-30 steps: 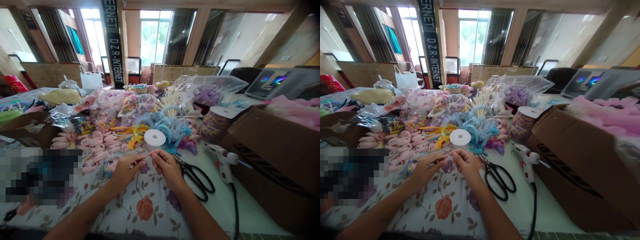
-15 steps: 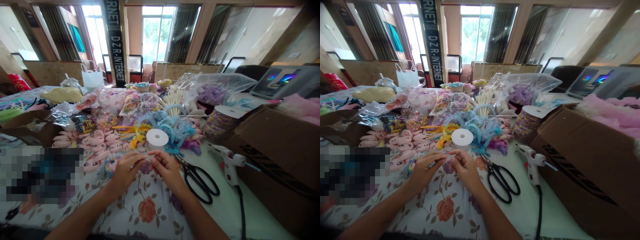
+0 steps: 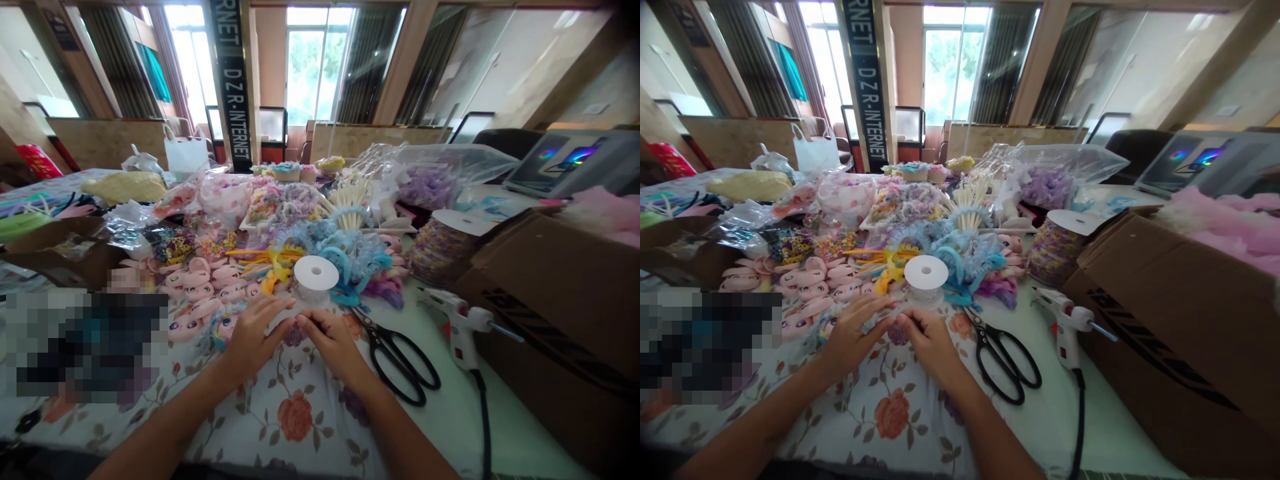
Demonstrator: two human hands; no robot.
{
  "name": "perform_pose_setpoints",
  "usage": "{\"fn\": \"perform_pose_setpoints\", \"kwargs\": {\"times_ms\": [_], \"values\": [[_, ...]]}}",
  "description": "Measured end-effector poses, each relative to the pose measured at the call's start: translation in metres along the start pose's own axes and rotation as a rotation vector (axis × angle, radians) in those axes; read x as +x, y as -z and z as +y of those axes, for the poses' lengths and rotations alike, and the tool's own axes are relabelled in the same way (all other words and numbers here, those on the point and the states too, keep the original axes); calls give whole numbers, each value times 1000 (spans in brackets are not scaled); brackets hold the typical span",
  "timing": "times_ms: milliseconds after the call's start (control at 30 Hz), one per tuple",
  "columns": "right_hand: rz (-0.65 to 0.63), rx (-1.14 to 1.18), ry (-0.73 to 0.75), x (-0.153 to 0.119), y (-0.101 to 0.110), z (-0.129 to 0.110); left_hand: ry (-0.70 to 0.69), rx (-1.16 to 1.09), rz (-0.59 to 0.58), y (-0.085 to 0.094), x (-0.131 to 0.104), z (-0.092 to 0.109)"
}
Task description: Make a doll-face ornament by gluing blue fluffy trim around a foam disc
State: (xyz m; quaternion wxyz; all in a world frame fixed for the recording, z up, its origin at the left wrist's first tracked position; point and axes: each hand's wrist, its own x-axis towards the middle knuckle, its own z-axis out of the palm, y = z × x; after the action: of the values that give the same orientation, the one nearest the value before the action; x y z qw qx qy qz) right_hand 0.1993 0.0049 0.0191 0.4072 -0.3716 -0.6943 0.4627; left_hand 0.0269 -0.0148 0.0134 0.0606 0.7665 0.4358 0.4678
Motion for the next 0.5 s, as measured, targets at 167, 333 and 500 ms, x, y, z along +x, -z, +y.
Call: {"fn": "perform_pose_setpoints", "kwargs": {"times_ms": [167, 333, 500], "values": [[-58, -32, -7, 0, 2, 1, 32, -84, -120, 1, 1, -1], [-98, -97, -8, -1, 4, 0, 129, -84, -265, 2, 2, 1], [-297, 305, -215, -6, 5, -1, 490, -645, -517, 5, 2, 9]]}}
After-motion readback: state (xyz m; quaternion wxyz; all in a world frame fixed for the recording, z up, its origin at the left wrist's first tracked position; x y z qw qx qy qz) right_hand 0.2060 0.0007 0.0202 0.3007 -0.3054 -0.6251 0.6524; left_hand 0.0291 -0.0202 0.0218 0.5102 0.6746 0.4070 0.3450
